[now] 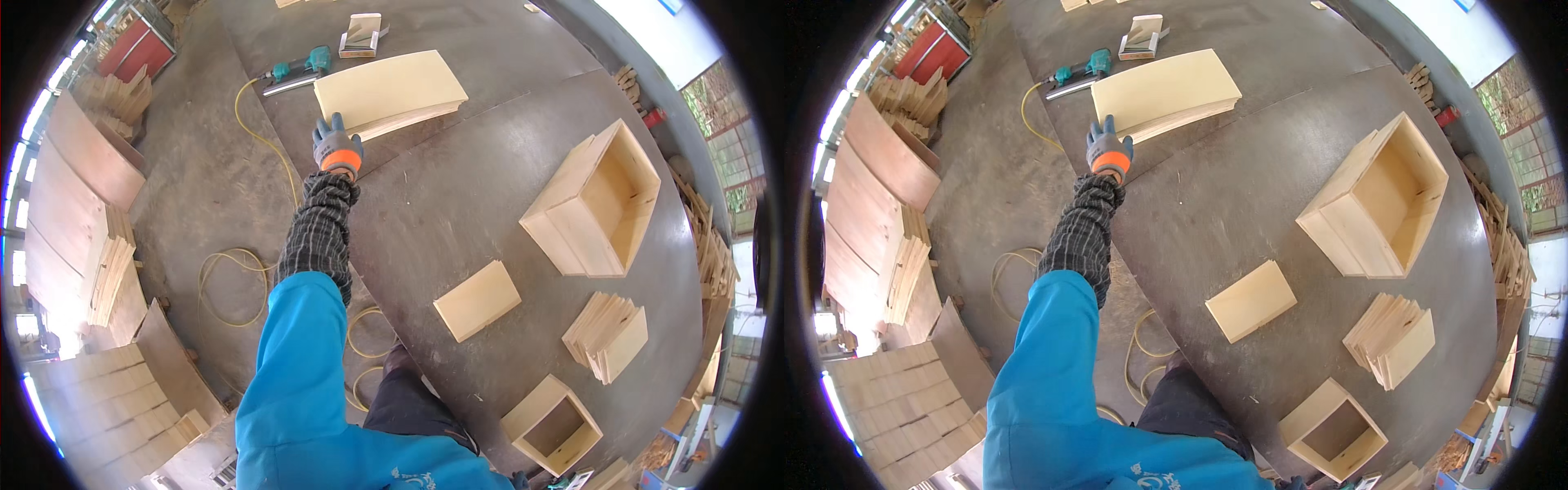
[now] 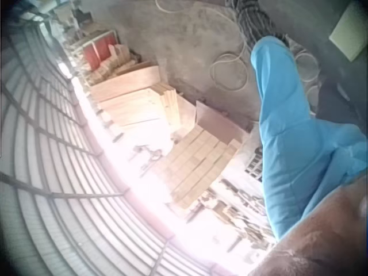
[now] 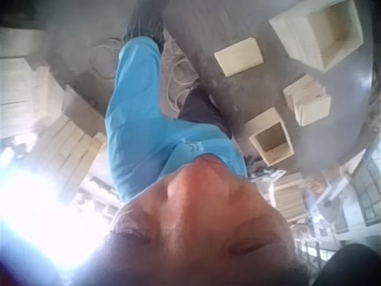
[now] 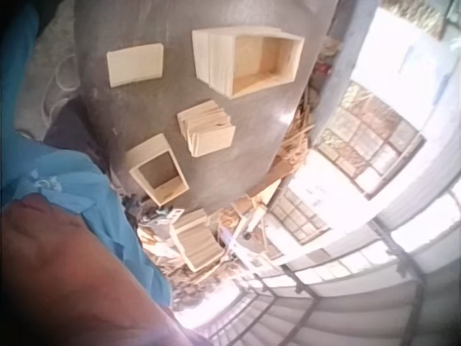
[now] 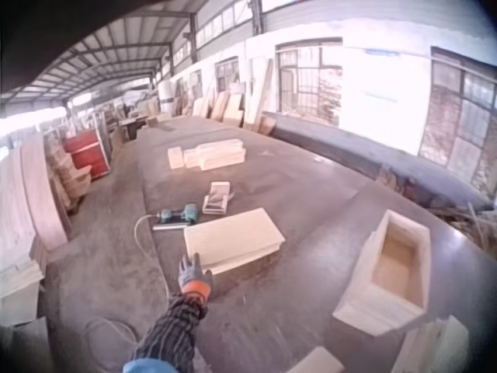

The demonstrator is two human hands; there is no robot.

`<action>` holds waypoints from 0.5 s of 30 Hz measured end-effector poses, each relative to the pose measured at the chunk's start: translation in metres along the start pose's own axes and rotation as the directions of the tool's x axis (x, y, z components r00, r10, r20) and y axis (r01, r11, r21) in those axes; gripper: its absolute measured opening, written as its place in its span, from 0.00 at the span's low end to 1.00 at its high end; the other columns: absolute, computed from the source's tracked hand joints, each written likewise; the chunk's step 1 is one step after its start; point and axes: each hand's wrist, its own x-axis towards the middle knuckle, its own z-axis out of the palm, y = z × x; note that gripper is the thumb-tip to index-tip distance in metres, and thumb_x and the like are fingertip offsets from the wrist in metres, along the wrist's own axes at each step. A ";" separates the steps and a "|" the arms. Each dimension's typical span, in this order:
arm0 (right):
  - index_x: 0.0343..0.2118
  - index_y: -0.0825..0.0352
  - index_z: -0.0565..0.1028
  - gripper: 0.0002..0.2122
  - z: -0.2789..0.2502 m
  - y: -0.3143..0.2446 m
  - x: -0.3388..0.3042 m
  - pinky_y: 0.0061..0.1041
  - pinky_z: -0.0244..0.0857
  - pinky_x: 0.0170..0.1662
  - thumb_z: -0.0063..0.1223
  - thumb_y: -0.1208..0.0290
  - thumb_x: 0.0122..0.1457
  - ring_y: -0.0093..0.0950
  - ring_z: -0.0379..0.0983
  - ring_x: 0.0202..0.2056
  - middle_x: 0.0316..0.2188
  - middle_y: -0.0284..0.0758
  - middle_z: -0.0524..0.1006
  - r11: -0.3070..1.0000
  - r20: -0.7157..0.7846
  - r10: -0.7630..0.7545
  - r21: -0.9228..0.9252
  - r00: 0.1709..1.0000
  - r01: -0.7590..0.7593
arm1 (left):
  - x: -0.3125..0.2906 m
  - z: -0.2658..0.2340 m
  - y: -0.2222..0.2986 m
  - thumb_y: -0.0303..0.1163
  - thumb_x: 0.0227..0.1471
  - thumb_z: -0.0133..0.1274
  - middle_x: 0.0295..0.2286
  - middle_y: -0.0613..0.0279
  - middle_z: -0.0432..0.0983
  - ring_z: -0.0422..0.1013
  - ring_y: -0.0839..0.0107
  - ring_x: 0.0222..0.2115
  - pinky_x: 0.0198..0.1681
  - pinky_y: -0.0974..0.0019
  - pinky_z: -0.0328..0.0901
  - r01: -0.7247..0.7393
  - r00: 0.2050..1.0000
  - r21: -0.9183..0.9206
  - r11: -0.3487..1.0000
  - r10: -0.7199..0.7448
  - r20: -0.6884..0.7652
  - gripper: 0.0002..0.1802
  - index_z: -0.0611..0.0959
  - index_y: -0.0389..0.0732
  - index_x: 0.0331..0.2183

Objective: Assembling wooden boxes by fastening wood panels together using a pneumatic nail gun and a hammer.

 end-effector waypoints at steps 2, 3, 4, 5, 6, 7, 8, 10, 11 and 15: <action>0.46 0.66 0.77 0.24 0.000 -0.002 0.002 0.32 0.62 0.17 0.52 0.45 0.70 0.33 0.69 0.15 0.20 0.38 0.76 1.000 -0.004 -0.008 -0.026 1.000 0.008 | 0.003 0.011 -0.003 0.44 0.58 0.62 0.65 0.42 0.67 0.64 0.40 0.65 0.66 0.43 0.63 -0.047 0.999 -0.021 0.999 0.048 0.014 0.36 0.74 0.53 0.66; 0.46 0.66 0.77 0.24 -0.001 -0.002 0.003 0.32 0.63 0.17 0.52 0.45 0.70 0.33 0.69 0.15 0.20 0.38 0.76 0.999 -0.003 -0.010 -0.044 1.000 0.010 | 0.001 0.014 -0.006 0.43 0.58 0.62 0.63 0.44 0.70 0.66 0.43 0.64 0.66 0.43 0.62 -0.040 0.999 0.060 0.997 0.042 -0.027 0.34 0.76 0.53 0.65; 0.45 0.66 0.77 0.24 -0.001 -0.003 0.004 0.33 0.63 0.17 0.52 0.45 0.70 0.33 0.69 0.15 0.20 0.38 0.76 0.998 -0.004 -0.014 -0.058 1.000 0.014 | -0.001 0.017 -0.007 0.43 0.58 0.62 0.63 0.44 0.70 0.66 0.43 0.64 0.66 0.43 0.62 -0.067 0.998 0.010 0.998 0.067 -0.010 0.34 0.76 0.53 0.65; 0.45 0.66 0.77 0.23 -0.003 -0.004 0.005 0.33 0.63 0.17 0.52 0.45 0.70 0.33 0.69 0.15 0.20 0.38 0.76 0.997 -0.005 -0.019 -0.069 1.000 0.018 | -0.004 0.020 -0.008 0.44 0.59 0.61 0.60 0.47 0.73 0.68 0.46 0.62 0.66 0.43 0.62 -0.096 0.993 0.069 0.993 0.100 -0.060 0.31 0.78 0.54 0.63; 0.45 0.66 0.77 0.23 -0.003 -0.005 0.006 0.33 0.63 0.17 0.52 0.45 0.70 0.33 0.69 0.15 0.20 0.38 0.76 0.997 -0.007 -0.022 -0.080 1.000 0.021 | -0.006 0.021 -0.007 0.44 0.59 0.61 0.58 0.50 0.76 0.70 0.49 0.61 0.66 0.43 0.61 -0.083 0.990 0.169 0.982 0.101 -0.101 0.29 0.80 0.55 0.61; 0.45 0.66 0.77 0.23 -0.005 -0.005 0.007 0.33 0.63 0.17 0.52 0.45 0.70 0.33 0.70 0.15 0.20 0.38 0.76 0.996 -0.012 -0.026 -0.083 1.000 0.025 | -0.009 0.021 -0.007 0.45 0.59 0.62 0.57 0.52 0.78 0.71 0.50 0.60 0.65 0.41 0.61 -0.089 0.984 0.157 0.984 0.111 -0.138 0.26 0.83 0.57 0.59; 0.45 0.65 0.77 0.23 -0.005 -0.005 0.009 0.33 0.63 0.17 0.52 0.45 0.70 0.33 0.70 0.15 0.20 0.38 0.76 0.996 -0.014 -0.031 -0.089 0.999 0.030 | -0.011 0.021 -0.007 0.45 0.59 0.62 0.57 0.52 0.78 0.71 0.50 0.60 0.65 0.41 0.61 -0.122 0.982 0.113 0.986 0.136 -0.128 0.26 0.83 0.57 0.59; 0.44 0.65 0.77 0.23 -0.007 -0.005 0.012 0.33 0.63 0.17 0.52 0.45 0.70 0.33 0.70 0.15 0.20 0.38 0.76 0.995 -0.011 -0.033 -0.096 0.999 0.032 | -0.013 0.016 -0.007 0.46 0.57 0.63 0.55 0.55 0.80 0.73 0.53 0.58 0.65 0.41 0.61 -0.107 0.981 0.121 0.987 0.124 -0.149 0.26 0.85 0.59 0.58; 0.44 0.65 0.77 0.23 -0.008 -0.004 0.013 0.33 0.63 0.17 0.52 0.45 0.70 0.33 0.70 0.15 0.20 0.38 0.76 0.994 -0.010 -0.035 -0.102 0.999 0.034 | -0.014 0.012 -0.006 0.46 0.57 0.63 0.55 0.55 0.80 0.73 0.53 0.58 0.65 0.41 0.61 -0.147 0.981 0.082 0.986 0.156 -0.116 0.26 0.85 0.59 0.58; 0.43 0.65 0.77 0.23 -0.016 0.000 0.018 0.33 0.63 0.17 0.52 0.45 0.70 0.33 0.71 0.15 0.21 0.38 0.76 0.993 -0.008 -0.044 -0.110 0.999 0.043 | -0.016 -0.004 -0.004 0.46 0.58 0.63 0.52 0.56 0.82 0.75 0.54 0.55 0.65 0.45 0.63 -0.154 0.980 -0.044 0.987 0.147 -0.131 0.23 0.88 0.58 0.54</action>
